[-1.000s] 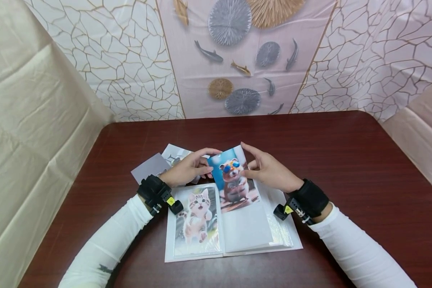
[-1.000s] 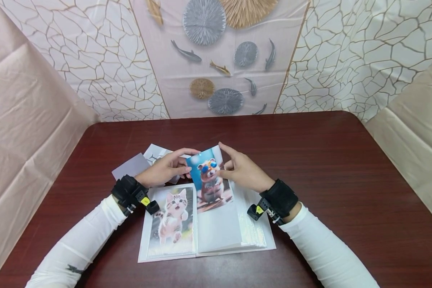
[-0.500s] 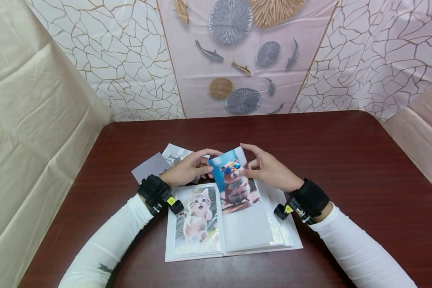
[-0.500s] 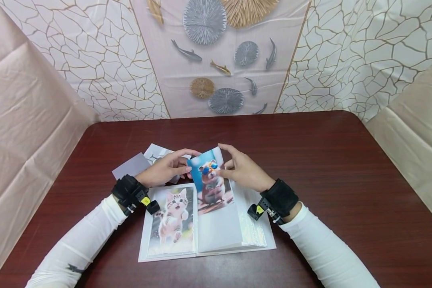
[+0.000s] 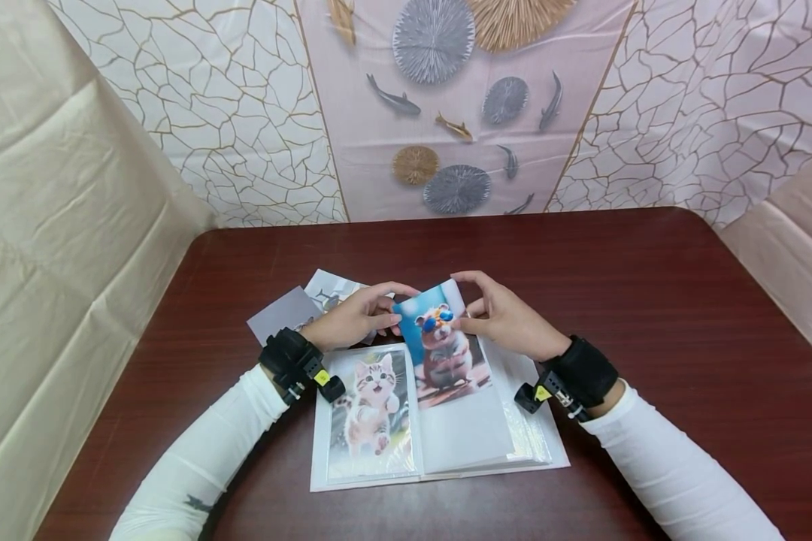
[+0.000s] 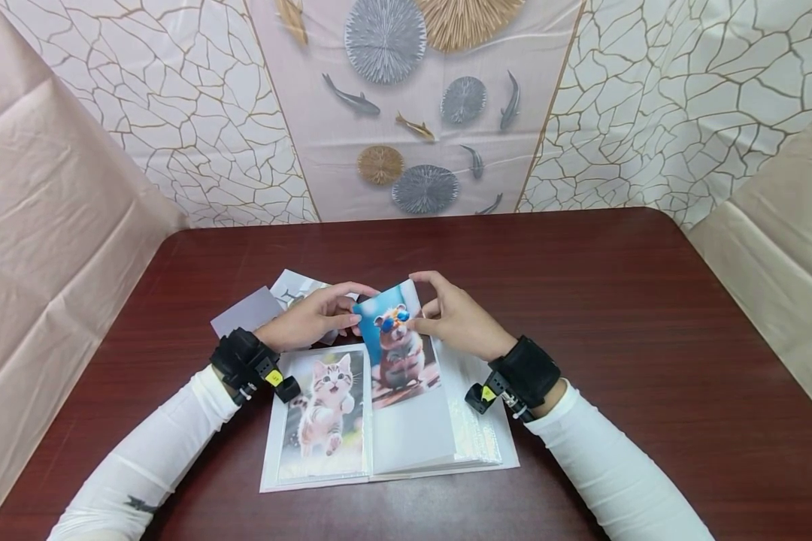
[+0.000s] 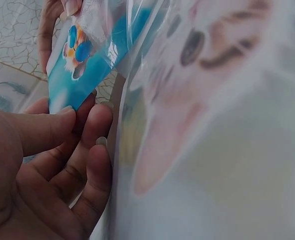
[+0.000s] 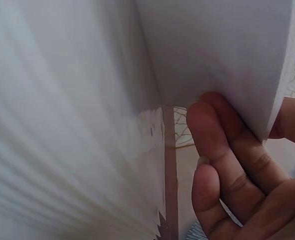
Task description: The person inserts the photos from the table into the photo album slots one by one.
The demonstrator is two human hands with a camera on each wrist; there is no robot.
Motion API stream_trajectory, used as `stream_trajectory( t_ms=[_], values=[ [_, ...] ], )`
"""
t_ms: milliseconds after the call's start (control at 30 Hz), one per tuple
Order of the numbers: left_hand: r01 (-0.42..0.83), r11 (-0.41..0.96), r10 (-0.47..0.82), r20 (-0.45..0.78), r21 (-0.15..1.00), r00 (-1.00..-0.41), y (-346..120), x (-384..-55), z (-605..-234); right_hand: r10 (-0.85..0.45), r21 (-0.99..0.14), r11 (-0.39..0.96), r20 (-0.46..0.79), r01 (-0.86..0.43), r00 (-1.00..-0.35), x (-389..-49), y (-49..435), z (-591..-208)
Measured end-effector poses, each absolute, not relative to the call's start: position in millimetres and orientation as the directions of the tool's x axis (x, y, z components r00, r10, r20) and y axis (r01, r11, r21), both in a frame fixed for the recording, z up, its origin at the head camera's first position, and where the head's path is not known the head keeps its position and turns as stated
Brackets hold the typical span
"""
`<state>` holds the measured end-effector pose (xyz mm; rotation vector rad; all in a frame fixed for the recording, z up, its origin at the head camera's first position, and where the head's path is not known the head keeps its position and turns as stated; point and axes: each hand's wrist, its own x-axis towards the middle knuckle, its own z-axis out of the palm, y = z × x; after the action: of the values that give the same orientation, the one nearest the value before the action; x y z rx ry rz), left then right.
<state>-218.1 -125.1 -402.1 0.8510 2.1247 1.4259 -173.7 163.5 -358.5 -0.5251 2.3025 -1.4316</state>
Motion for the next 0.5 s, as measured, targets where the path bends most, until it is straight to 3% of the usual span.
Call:
stream_trajectory(
  t_ms=[500],
  values=[
    [0.252,0.314,0.693,-0.04,0.915,-0.72,-123.8,-215.9,-398.3,-0.503,-0.906,0.406,-0.11,-0.122,-0.857,-175.4,164.3,-361.7]
  ],
)
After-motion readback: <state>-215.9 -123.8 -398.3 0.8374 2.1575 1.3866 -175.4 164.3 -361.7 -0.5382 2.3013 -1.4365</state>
